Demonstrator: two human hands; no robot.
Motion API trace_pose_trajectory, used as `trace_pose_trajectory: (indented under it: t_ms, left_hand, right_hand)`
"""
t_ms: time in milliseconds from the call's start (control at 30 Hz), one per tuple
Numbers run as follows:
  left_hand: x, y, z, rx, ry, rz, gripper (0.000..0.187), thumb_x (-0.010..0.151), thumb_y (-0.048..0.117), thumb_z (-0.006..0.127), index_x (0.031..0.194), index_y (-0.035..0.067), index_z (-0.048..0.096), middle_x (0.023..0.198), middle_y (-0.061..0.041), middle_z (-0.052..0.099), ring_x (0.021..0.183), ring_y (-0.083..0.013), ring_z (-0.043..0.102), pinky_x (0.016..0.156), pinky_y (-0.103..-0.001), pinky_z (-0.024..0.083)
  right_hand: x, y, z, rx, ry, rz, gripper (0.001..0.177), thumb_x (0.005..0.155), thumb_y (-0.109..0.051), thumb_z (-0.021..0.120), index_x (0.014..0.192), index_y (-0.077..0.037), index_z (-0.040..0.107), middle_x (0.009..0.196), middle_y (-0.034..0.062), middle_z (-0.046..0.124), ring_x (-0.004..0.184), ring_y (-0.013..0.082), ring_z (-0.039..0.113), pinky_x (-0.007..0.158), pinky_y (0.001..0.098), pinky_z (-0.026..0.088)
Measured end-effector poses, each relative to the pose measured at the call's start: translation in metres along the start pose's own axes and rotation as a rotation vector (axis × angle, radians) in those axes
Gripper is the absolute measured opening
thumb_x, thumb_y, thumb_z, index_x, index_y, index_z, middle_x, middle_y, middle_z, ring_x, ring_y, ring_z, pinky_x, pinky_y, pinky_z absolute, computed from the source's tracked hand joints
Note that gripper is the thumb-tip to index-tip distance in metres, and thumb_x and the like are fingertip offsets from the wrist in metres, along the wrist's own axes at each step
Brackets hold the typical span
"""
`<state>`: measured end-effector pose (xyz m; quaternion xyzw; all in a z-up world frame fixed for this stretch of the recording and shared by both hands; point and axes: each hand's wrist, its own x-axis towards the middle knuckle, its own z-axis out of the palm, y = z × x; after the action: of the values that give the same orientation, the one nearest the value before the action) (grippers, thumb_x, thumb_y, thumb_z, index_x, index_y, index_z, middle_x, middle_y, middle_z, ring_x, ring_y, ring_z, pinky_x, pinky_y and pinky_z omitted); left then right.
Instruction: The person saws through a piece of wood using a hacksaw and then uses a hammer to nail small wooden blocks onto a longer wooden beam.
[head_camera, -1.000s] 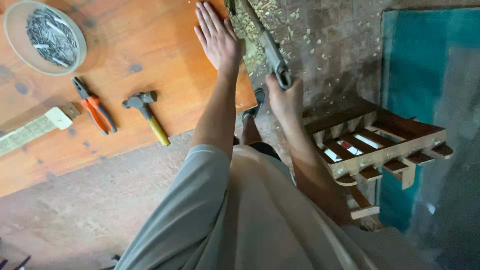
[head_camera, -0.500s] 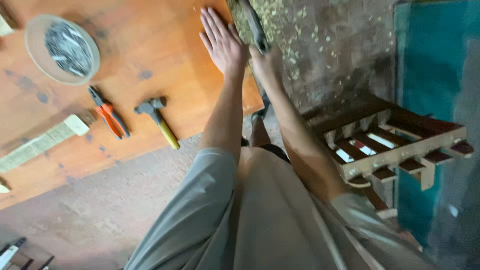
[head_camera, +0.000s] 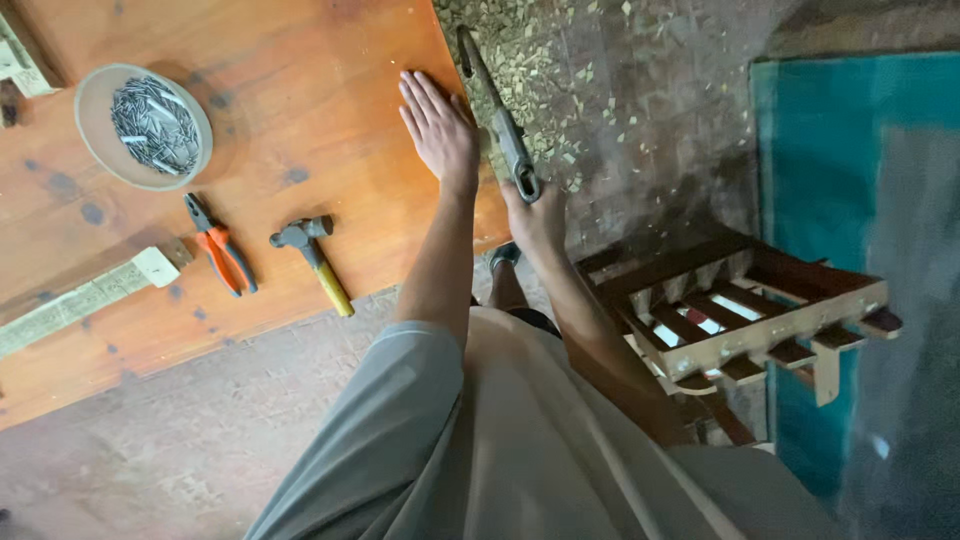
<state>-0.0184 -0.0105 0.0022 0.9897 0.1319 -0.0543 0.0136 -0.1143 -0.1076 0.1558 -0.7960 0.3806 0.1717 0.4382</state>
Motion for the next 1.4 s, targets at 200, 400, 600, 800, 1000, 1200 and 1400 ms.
trace_pose_trajectory:
  t_ms: [200,400,600,800,1000,1200,1400]
  left_hand:
    - [-0.002,0.007,0.001,-0.064,-0.079,-0.071,0.064,0.113,0.041,0.024,0.165,0.004,0.016,0.173,-0.011,0.016,0.163,-0.0234,0.015,0.135,-0.037,0.015]
    - [-0.001,0.005,0.008,-0.1,-0.048,-0.075,0.063,0.114,0.042,0.02,0.166,0.008,0.013,0.175,-0.009,0.014,0.164,-0.0221,0.015,0.137,-0.037,0.02]
    - [0.002,0.008,0.028,-0.128,-0.049,-0.035,0.063,0.116,0.042,0.031,0.166,0.007,0.013,0.174,-0.009,0.013,0.164,-0.0221,0.015,0.137,-0.037,0.021]
    - [0.001,0.009,-0.005,-0.006,-0.099,-0.036,0.061,0.116,0.043,0.024,0.166,0.009,0.015,0.174,-0.006,0.014,0.163,-0.0186,0.016,0.136,-0.034,0.02]
    - [0.003,0.008,-0.005,-0.035,-0.102,-0.037,0.061,0.116,0.042,0.023,0.167,0.009,0.014,0.175,-0.006,0.014,0.164,-0.0189,0.015,0.136,-0.034,0.018]
    - [0.004,0.007,-0.014,-0.047,-0.172,-0.015,0.062,0.114,0.04,0.02,0.165,0.006,0.014,0.174,-0.009,0.015,0.163,-0.0223,0.011,0.136,-0.036,0.013]
    - [0.006,0.007,0.008,-0.123,-0.111,-0.016,0.06,0.111,0.04,0.028,0.159,0.005,0.033,0.168,-0.013,0.029,0.159,-0.0262,0.021,0.134,-0.04,0.016]
  right_hand:
    - [0.004,0.003,0.004,0.051,-0.004,-0.245,0.042,0.088,-0.032,0.07,0.059,-0.008,0.05,0.054,0.0005,0.045,0.057,0.0139,0.041,0.054,0.0418,0.034]
    - [-0.011,-0.013,-0.018,-0.004,-0.007,-0.097,0.036,0.086,-0.04,0.073,0.085,-0.005,0.064,0.075,0.0107,0.069,0.07,0.0286,0.066,0.064,0.0445,0.046]
    - [-0.005,-0.018,-0.021,-0.051,0.075,-0.138,0.042,0.088,-0.04,0.068,0.066,-0.004,0.065,0.06,0.0092,0.066,0.054,0.0237,0.062,0.052,0.0468,0.04]
    - [0.002,-0.009,-0.022,0.057,-0.03,-0.16,0.034,0.094,-0.035,0.071,0.071,-0.012,0.063,0.058,0.0001,0.059,0.047,0.0132,0.051,0.043,0.0328,0.036]
    - [-0.026,-0.013,-0.03,-0.084,0.0,-0.082,0.044,0.09,-0.041,0.07,0.067,-0.004,0.065,0.063,0.0117,0.067,0.06,0.027,0.064,0.058,0.0471,0.044]
    - [0.033,-0.038,-0.011,0.081,0.034,0.196,0.024,0.082,-0.033,0.067,0.087,-0.011,0.064,0.078,0.0064,0.072,0.059,0.02,0.067,0.049,0.0413,0.047]
    - [0.13,0.009,0.082,0.047,0.119,0.015,0.05,0.069,-0.041,0.069,0.101,-0.002,0.064,0.1,0.0193,0.074,0.092,0.0409,0.069,0.075,0.05,0.049]
